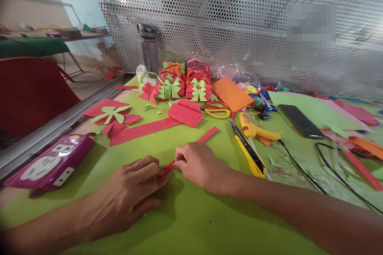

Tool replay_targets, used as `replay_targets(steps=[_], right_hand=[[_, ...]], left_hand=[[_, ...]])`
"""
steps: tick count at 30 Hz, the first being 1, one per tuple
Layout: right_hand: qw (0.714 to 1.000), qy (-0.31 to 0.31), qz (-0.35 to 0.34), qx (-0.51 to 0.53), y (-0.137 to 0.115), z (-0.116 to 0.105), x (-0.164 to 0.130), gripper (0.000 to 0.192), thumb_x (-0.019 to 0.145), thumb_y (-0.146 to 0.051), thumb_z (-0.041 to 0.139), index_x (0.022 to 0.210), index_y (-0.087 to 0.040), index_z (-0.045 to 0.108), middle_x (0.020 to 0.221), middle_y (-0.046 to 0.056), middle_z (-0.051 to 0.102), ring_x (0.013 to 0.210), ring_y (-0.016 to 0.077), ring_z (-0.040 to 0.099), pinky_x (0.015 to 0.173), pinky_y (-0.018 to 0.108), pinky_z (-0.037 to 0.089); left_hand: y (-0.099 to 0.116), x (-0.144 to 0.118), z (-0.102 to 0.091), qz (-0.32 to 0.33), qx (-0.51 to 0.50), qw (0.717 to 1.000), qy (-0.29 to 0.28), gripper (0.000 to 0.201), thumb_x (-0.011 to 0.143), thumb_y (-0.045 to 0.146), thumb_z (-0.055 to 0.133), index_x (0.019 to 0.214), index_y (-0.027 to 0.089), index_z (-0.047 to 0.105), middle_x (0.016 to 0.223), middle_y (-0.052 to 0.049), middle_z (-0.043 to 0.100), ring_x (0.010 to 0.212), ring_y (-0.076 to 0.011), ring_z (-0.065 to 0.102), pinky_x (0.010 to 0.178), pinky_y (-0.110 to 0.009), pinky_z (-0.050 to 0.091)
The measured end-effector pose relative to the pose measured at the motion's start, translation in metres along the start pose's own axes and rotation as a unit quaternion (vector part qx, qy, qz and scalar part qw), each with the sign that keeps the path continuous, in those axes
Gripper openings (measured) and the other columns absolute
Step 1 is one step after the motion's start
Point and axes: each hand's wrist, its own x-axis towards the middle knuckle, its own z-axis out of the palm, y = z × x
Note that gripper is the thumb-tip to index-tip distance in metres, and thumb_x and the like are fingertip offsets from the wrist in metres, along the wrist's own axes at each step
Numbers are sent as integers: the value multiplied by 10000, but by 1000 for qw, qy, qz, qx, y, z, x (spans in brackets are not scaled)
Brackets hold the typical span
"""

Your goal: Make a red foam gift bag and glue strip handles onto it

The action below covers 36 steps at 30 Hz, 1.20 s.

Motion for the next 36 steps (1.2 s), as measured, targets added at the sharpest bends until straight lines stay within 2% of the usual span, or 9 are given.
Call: replay_targets(steps=[7,13,19,31,36], right_hand=[[996,18,9,-85,-2,3,9,205,691,-362,669,599,-203,578,547,-35,597,503,100,485,481,238,242],[997,20,3,-76,5,-1,11,216,665,-385,683,596,-208,581,540,-40,594,499,98,483,480,232,250],[998,20,34,-58,28,-14,18,141,662,-303,657,601,-201,581,526,-41,583,494,98,493,472,217,280],[988,80,62,-115,99,-56,43,137,696,-289,579,599,-192,573,540,-28,568,530,121,524,502,219,332],[974,133,84,-164,106,-67,45,132,708,-228,549,584,-189,570,563,4,579,567,150,533,523,246,314]], left_hand=[[-2,-1,2,10,2,1000,-1,218,863,285,495,999,136,577,888,-75,561,819,-220,491,742,-399,483],[-1,-2,1,12,-9,1000,-5,209,872,265,480,998,131,579,889,-78,559,831,-225,492,746,-404,480],[-1,-1,0,11,-4,1000,-1,180,879,237,454,984,159,578,878,-68,557,840,-211,505,762,-376,480],[-2,-2,2,15,-12,999,27,185,891,224,427,947,149,586,858,-72,565,817,-205,503,727,-377,486],[-2,0,1,13,-21,999,29,189,891,218,426,891,139,598,842,-75,569,797,-205,501,707,-381,487]])
